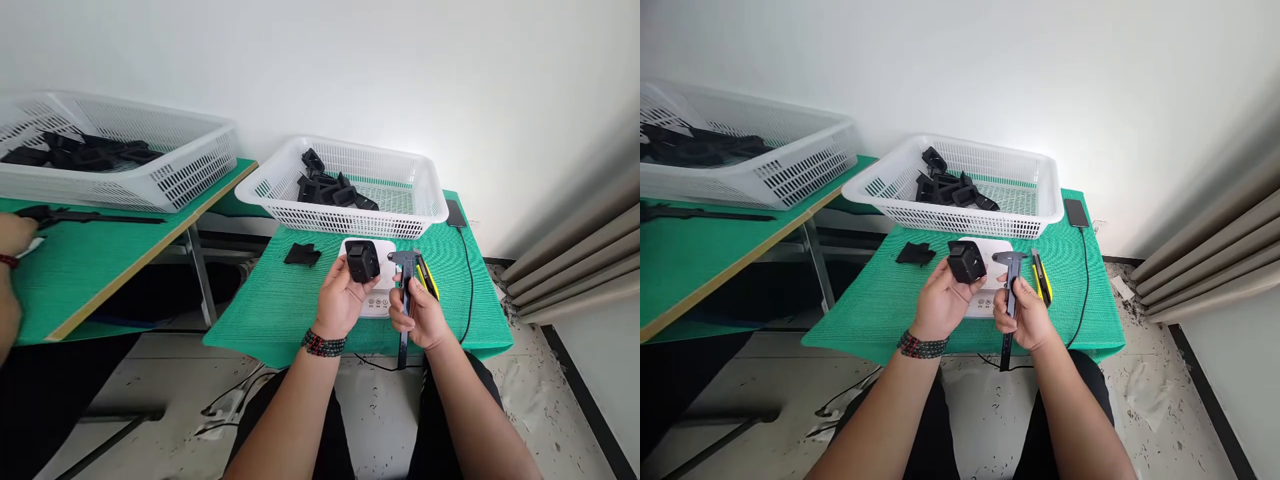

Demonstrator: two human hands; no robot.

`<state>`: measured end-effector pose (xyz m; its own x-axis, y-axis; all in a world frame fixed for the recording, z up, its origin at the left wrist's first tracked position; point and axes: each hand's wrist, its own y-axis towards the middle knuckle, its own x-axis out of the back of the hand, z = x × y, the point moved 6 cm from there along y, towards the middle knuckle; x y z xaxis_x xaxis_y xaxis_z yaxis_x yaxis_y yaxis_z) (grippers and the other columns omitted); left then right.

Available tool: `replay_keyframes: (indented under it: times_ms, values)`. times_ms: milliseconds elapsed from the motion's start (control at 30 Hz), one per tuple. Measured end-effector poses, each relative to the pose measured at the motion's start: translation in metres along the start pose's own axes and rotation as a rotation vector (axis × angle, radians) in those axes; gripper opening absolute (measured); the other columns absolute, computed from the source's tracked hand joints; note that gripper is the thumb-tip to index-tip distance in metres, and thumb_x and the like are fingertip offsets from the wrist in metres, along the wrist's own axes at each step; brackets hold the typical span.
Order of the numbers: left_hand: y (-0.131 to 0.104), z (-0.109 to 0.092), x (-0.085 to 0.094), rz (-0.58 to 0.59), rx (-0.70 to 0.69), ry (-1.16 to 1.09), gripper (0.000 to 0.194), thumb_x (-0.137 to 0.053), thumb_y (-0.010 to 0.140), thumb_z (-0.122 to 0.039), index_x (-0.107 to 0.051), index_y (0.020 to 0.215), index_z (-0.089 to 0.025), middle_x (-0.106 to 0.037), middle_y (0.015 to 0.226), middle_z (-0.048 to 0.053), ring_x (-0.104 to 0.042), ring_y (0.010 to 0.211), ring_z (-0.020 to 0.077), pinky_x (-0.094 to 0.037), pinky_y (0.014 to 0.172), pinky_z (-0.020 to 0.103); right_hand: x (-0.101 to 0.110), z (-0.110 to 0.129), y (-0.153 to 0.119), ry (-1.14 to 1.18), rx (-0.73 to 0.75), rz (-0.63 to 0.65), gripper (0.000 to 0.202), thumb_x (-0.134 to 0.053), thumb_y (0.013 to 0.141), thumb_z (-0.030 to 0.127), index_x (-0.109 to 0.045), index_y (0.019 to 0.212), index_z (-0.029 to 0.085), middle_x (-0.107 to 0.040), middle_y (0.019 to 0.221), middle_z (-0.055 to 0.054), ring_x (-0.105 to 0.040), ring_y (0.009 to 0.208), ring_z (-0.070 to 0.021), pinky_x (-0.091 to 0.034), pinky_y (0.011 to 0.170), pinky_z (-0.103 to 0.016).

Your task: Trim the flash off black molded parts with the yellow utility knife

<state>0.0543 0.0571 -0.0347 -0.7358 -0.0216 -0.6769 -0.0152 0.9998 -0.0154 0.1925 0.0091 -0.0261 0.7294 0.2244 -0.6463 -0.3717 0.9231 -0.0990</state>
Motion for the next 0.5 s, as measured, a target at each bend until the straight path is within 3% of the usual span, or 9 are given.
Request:
replay_keyframes:
  times_ms: [233, 367, 500]
  values:
    - [-0.015, 0.004, -0.017, 0.135, 0.072, -0.015, 0.042, -0.067, 0.089, -0.062, -0.066, 0.108, -0.025, -0.07, 0.098, 0.005, -0.07, 0.081, 0.0191, -0.062, 0.071, 0.035, 0.002, -0.004, 0.005, 0.016, 0.039, -0.091, 0.045, -0.066, 0.087, 0.066, -0.055, 0.108, 0.028, -0.056, 0.066, 0.008, -0.028, 0.037, -0.0074, -0.016, 0.039, -0.022]
    - [-0.023, 0.011, -0.024, 0.067, -0.021, 0.063, 0.048, -0.071, 0.085, -0.065, -0.063, 0.112, -0.026, -0.066, 0.102, 0.003, -0.07, 0.086, 0.0182, -0.057, 0.061, 0.027, -0.002, -0.01, 0.004, -0.088, 0.163, -0.136, 0.05, -0.073, 0.084, 0.063, -0.058, 0.114, 0.026, -0.059, 0.064, 0.008, -0.033, 0.036, -0.0063, -0.02, 0.038, -0.022]
    - [-0.025, 0.011, -0.023, -0.036, -0.135, 0.168, 0.053, -0.065, 0.087, -0.07, -0.057, 0.117, -0.028, -0.063, 0.117, 0.005, -0.07, 0.091, 0.0175, -0.06, 0.069, 0.029, -0.005, -0.016, 0.005, -0.157, 0.241, -0.169, 0.049, -0.073, 0.083, 0.065, -0.06, 0.107, 0.024, -0.058, 0.06, 0.008, -0.034, 0.035, -0.0059, -0.024, 0.038, -0.022]
